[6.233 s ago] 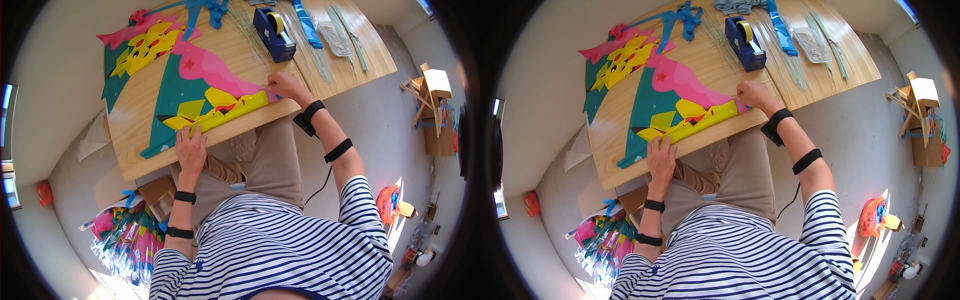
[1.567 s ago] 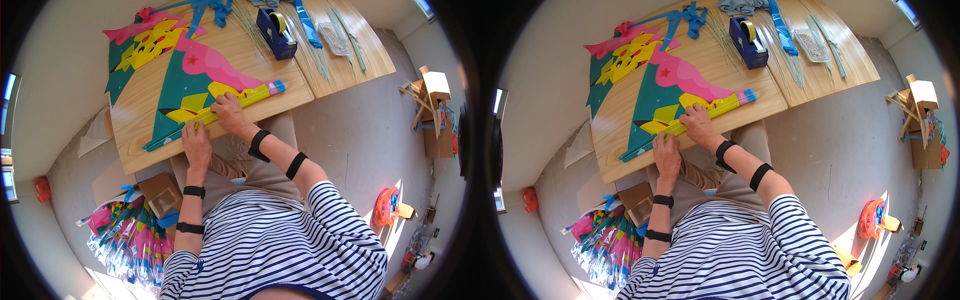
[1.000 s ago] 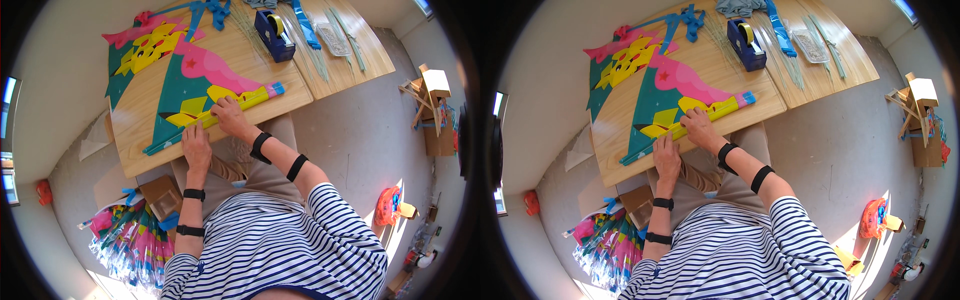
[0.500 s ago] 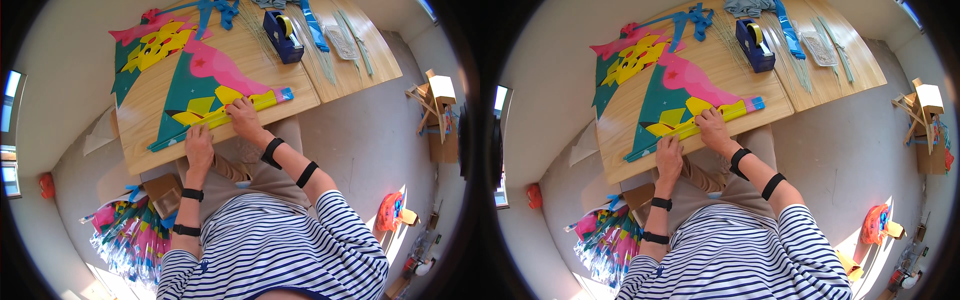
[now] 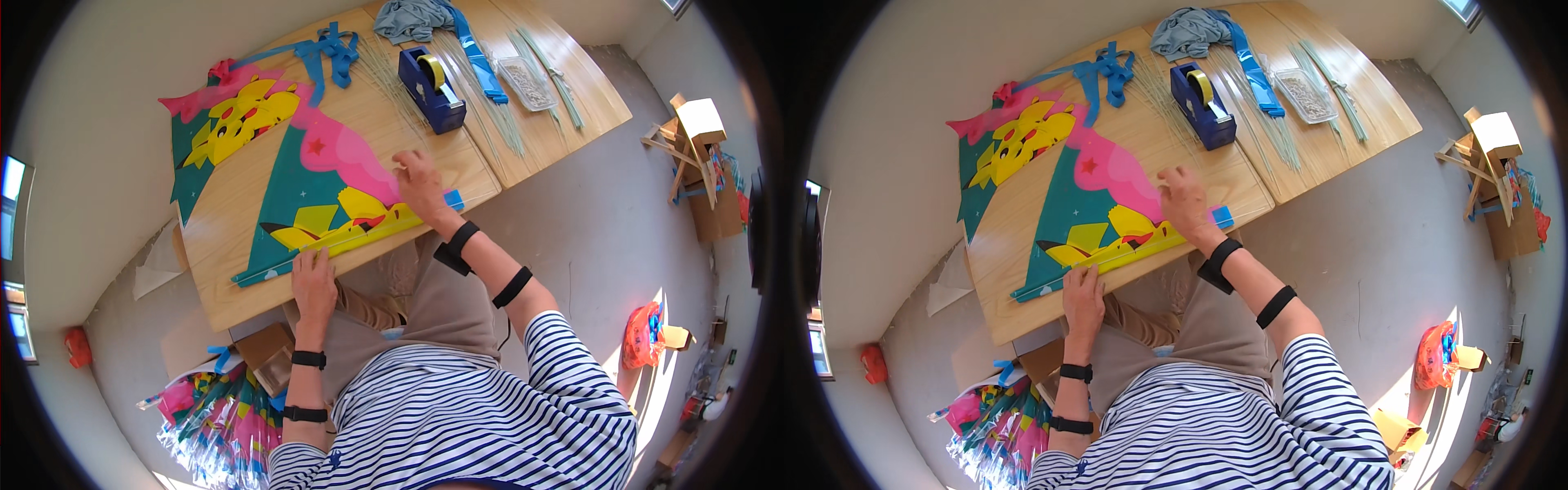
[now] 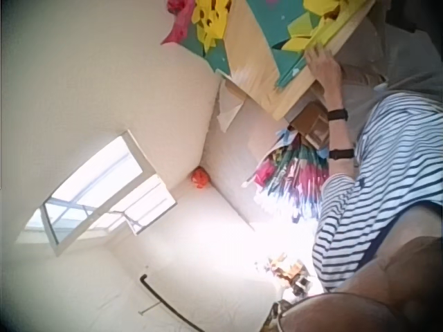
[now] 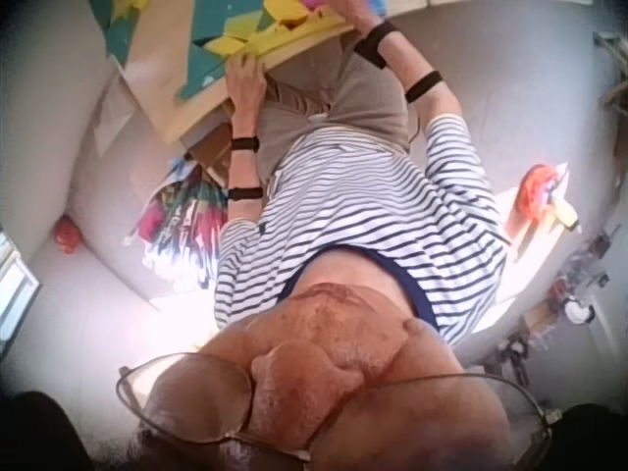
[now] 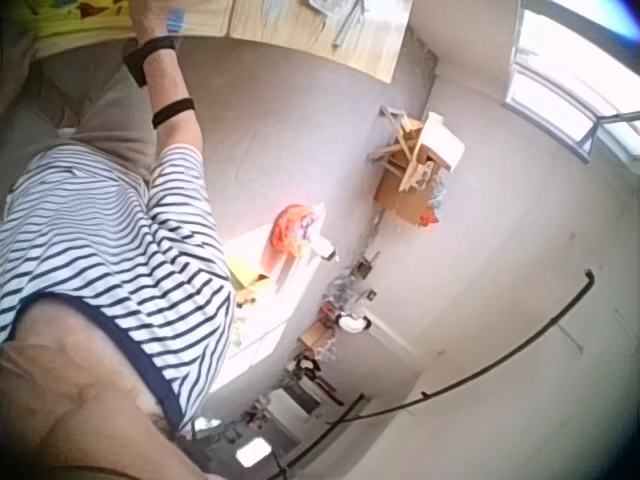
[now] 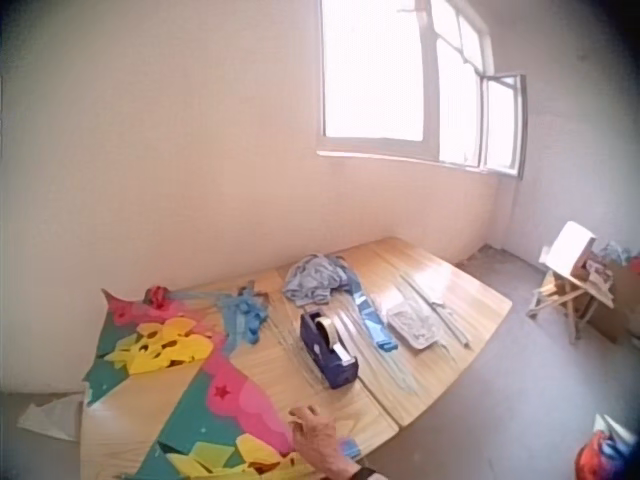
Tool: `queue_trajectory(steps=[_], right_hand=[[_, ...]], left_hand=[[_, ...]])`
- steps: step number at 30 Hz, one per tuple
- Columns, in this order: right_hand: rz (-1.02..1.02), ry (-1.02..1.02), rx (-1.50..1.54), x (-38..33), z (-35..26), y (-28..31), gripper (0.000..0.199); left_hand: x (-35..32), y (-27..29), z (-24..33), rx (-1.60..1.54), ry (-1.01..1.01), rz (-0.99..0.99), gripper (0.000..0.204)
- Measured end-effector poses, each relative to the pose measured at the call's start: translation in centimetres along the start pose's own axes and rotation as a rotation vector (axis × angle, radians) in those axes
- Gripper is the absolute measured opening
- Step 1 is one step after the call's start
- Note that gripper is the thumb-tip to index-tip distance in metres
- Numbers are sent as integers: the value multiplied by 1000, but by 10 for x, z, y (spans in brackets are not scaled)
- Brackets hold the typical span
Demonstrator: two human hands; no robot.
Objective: Assembling a colorful kite by folding plastic material and applying tape to the frame.
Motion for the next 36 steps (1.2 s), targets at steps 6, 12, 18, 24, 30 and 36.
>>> queue_trajectory(steps=[6,12,18,24,30,36], right_hand=[[341,-520,-172,120,107,43,33],[78,-717,124,141,134,41,29],[94,-839,432,140,107,55,17],[91,-838,699,118,111,72,13],[70,-951,714,90,116,69,16],[131,-1188,1161,70,135,63,18]], left_hand=[[0,0,0,4,-5,-5,42],[1,3,1,-15,10,-12,43],[2,3,0,-19,2,-1,43],[1,1,0,-14,1,3,43],[2,4,2,-21,-11,16,42],[3,3,3,-31,-13,18,43]])
Point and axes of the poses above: each hand's wrist, its own x-axis towards the middle knuckle, its own y-axis out of the back of the hand, z = x × y, the point moved 2 cm from there along x, towards the middle knuckle, and after that the axes turned 9 degrees about z, right-handed, at the moved point
